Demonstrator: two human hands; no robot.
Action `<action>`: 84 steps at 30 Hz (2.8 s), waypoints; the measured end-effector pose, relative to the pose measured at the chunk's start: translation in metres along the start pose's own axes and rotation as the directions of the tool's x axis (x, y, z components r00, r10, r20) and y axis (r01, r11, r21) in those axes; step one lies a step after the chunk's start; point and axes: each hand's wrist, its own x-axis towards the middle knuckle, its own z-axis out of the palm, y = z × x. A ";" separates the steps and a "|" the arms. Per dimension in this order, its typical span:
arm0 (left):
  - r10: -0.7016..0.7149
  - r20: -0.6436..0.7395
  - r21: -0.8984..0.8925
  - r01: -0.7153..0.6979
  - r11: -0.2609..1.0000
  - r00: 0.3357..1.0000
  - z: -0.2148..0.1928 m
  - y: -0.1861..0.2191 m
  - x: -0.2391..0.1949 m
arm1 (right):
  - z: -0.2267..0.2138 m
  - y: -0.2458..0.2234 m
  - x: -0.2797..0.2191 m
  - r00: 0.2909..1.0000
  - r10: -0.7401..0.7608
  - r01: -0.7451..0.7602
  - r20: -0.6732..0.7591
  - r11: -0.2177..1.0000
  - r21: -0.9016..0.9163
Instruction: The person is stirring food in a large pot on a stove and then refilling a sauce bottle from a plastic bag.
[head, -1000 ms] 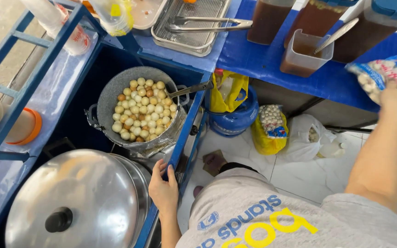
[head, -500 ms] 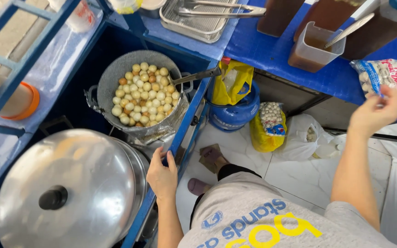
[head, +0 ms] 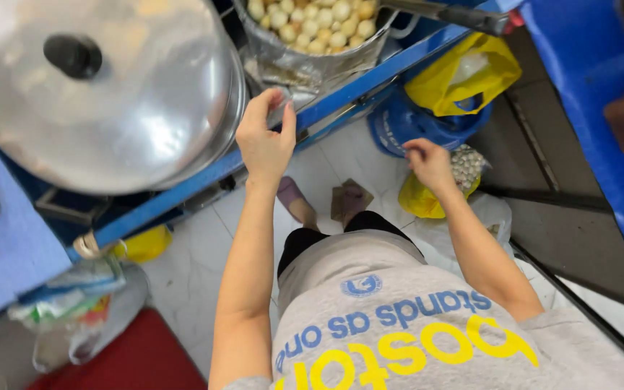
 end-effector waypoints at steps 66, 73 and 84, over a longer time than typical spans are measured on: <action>-0.971 0.211 0.897 0.418 0.146 -0.115 0.051 -0.257 -0.449 | 0.405 0.252 0.126 0.664 0.375 -0.161 0.646 0.916 -0.367; -0.979 0.197 0.883 0.443 0.152 -0.056 0.055 -0.275 -0.447 | 0.396 0.236 0.163 0.880 0.251 -0.174 0.403 0.960 -0.219; -0.969 0.227 0.888 0.429 0.165 -0.096 0.052 -0.238 -0.430 | 0.308 0.244 0.170 0.980 0.148 -0.160 -0.135 0.983 -0.085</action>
